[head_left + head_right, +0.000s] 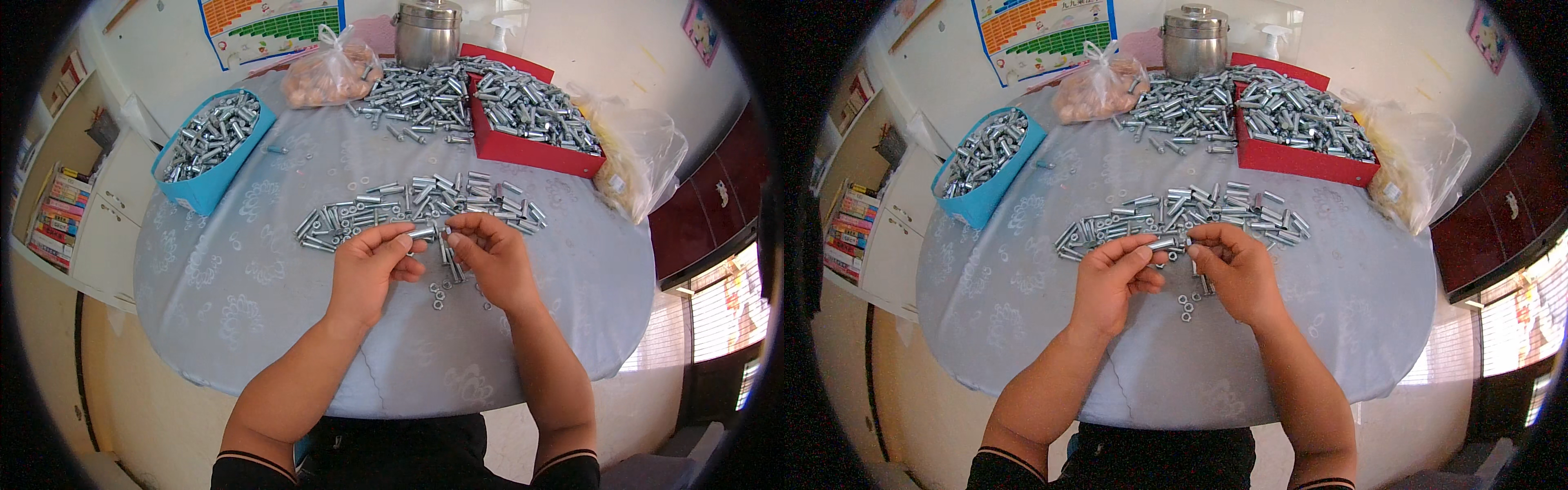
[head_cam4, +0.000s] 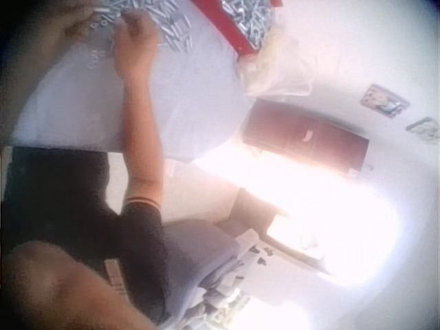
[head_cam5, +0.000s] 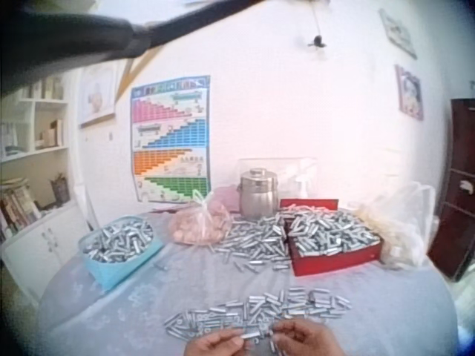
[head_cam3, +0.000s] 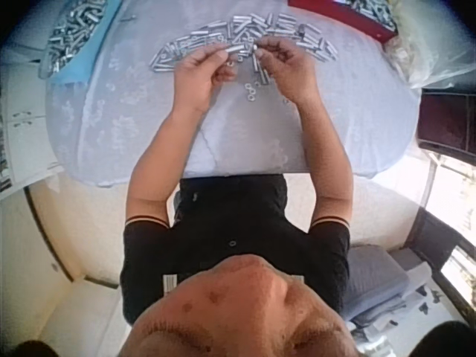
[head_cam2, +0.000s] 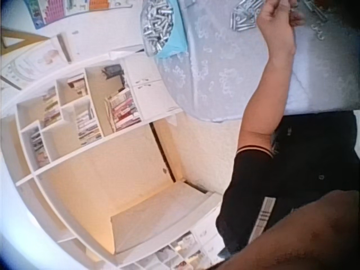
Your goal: The person sits at a table and repeatedly picks up metal bolts and washers. They thread the washers onto the bolts by hand and place the assembled fasteners back onto the table surface. The person continues this repetitive assembly process throughout the clip.
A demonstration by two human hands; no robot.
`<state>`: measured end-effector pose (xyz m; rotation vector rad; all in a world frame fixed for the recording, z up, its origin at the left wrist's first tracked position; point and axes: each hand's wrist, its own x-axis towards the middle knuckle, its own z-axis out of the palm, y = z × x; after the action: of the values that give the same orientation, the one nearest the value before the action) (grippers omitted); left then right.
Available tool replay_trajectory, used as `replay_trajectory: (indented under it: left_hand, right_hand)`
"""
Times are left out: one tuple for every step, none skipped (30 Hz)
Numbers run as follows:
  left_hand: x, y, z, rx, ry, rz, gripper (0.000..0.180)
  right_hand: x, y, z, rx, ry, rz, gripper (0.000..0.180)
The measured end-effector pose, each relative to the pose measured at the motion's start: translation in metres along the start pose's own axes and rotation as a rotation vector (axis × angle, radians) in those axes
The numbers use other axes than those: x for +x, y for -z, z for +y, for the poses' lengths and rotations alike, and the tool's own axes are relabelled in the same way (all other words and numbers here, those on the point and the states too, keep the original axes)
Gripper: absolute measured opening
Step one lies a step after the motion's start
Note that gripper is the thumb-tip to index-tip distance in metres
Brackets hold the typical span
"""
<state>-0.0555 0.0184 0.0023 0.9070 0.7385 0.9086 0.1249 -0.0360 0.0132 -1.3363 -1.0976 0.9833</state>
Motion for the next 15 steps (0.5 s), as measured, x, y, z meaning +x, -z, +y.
replay_trajectory:
  left_hand:
    - [0.000, 0.000, 0.000, 0.007, -0.003, -0.004, 0.024]
    - [-0.001, -0.001, 0.000, 0.015, -0.006, -0.008, 0.024]
    - [-0.001, -0.001, 0.000, 0.022, -0.009, -0.012, 0.024]
    - [-0.001, -0.001, 0.000, 0.037, -0.018, -0.007, 0.024]
    - [-0.001, -0.001, 0.000, 0.052, -0.027, -0.003, 0.024]
    - [-0.001, -0.001, -0.001, 0.067, -0.036, 0.001, 0.024]
    - [-0.001, -0.002, -0.001, 0.083, -0.039, -0.006, 0.024]
    - [0.000, -0.003, -0.001, 0.099, -0.041, -0.013, 0.024]
    - [0.000, -0.004, 0.000, 0.115, -0.044, -0.021, 0.024]
    - [-0.001, -0.004, 0.000, 0.123, -0.044, -0.020, 0.024]
    - [-0.001, -0.004, 0.000, 0.132, -0.043, -0.019, 0.025]
    - [-0.001, -0.005, 0.000, 0.140, -0.043, -0.019, 0.025]
    - [-0.001, -0.005, 0.000, 0.147, -0.040, -0.028, 0.025]
    - [-0.001, -0.005, -0.001, 0.154, -0.037, -0.036, 0.025]
    - [-0.001, -0.004, -0.001, 0.162, -0.034, -0.044, 0.025]
  right_hand:
    - [-0.001, 0.000, 0.002, 0.008, -0.001, 0.000, 0.020]
    - [-0.002, 0.000, 0.003, 0.017, -0.001, 0.000, 0.020]
    - [-0.002, 0.000, 0.004, 0.025, -0.002, 0.000, 0.020]
    - [-0.002, 0.001, 0.005, 0.038, -0.001, -0.011, 0.020]
    - [-0.002, 0.002, 0.005, 0.052, 0.001, -0.022, 0.020]
    - [-0.002, 0.003, 0.006, 0.065, 0.003, -0.034, 0.020]
    - [-0.002, 0.004, 0.008, 0.074, 0.005, -0.032, 0.020]
    - [-0.002, 0.006, 0.010, 0.082, 0.007, -0.029, 0.020]
    - [-0.002, 0.007, 0.012, 0.091, 0.008, -0.026, 0.020]
    - [-0.002, 0.008, 0.012, 0.091, 0.001, -0.031, 0.020]
    - [-0.003, 0.008, 0.011, 0.092, -0.007, -0.036, 0.019]
    - [-0.003, 0.009, 0.009, 0.093, -0.015, -0.041, 0.019]
    - [-0.004, 0.010, 0.006, 0.082, -0.027, -0.038, 0.019]
    - [-0.005, 0.010, 0.002, 0.070, -0.040, -0.037, 0.018]
    - [-0.006, 0.010, 0.000, 0.059, -0.052, -0.035, 0.017]
